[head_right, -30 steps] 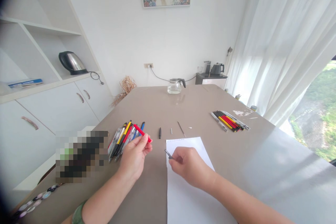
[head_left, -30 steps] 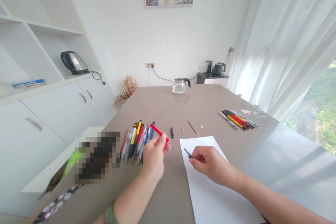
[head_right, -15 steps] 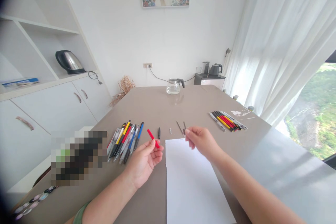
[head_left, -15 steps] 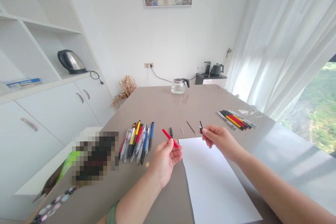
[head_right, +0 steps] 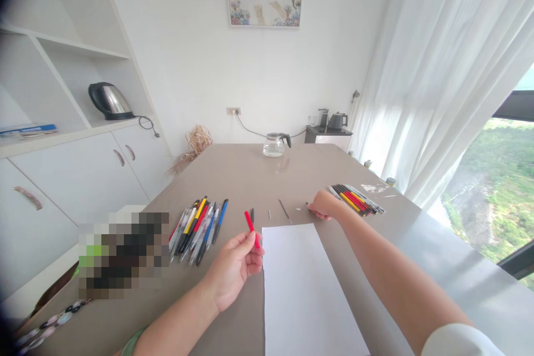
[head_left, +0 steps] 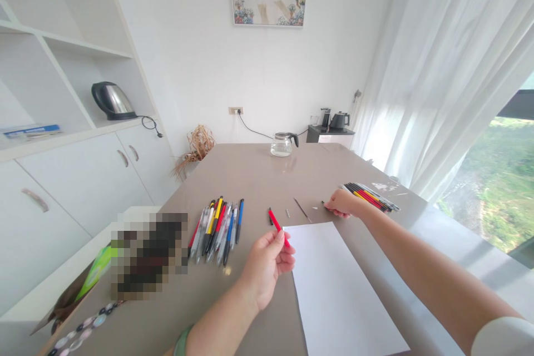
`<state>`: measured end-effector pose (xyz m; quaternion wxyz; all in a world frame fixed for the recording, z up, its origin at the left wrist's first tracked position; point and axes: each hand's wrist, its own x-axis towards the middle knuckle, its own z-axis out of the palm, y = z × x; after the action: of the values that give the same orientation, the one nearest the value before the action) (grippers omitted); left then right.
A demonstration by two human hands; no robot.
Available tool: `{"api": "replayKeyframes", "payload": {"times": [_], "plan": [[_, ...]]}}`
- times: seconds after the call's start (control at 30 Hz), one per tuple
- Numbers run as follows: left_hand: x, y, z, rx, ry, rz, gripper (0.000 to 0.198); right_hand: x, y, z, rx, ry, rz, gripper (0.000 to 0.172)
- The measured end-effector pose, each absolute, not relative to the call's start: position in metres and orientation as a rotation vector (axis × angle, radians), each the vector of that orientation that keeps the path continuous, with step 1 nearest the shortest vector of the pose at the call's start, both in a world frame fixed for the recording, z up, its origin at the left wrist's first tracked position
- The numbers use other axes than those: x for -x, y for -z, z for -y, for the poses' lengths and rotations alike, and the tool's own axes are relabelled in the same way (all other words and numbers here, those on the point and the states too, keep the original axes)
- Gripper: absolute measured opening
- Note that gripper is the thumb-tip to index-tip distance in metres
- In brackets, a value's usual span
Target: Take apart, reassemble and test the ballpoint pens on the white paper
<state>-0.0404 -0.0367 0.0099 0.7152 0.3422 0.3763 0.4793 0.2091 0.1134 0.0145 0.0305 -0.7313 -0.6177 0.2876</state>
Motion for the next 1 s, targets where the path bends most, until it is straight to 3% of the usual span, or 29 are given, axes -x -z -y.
{"api": "replayKeyframes", "payload": {"times": [0.37, 0.57, 0.73, 0.9, 1.0], "plan": [[0.039, -0.009, 0.039, -0.805, -1.022, -0.819, 0.028, -0.217, -0.023, -0.123, 2.216, -1.219, 1.897, 0.029], [0.039, -0.010, 0.039, -0.821, -1.012, -0.824, 0.029, -0.212, -0.035, -0.111, 2.132, -1.053, 1.849, 0.029], [0.039, -0.011, 0.039, -0.857, -0.973, -0.836, 0.030, -0.180, -0.040, -0.059, 1.812, -0.881, 1.845, 0.035], [0.036, -0.013, 0.043, -0.998, -0.753, -0.785, 0.027, -0.139, -0.033, -0.001, 1.099, -1.344, 1.702, 0.044], [0.034, -0.015, 0.046, -1.016, -0.627, -0.752, 0.028, -0.128, -0.026, 0.009, 1.003, -1.528, 1.589, 0.032]]}}
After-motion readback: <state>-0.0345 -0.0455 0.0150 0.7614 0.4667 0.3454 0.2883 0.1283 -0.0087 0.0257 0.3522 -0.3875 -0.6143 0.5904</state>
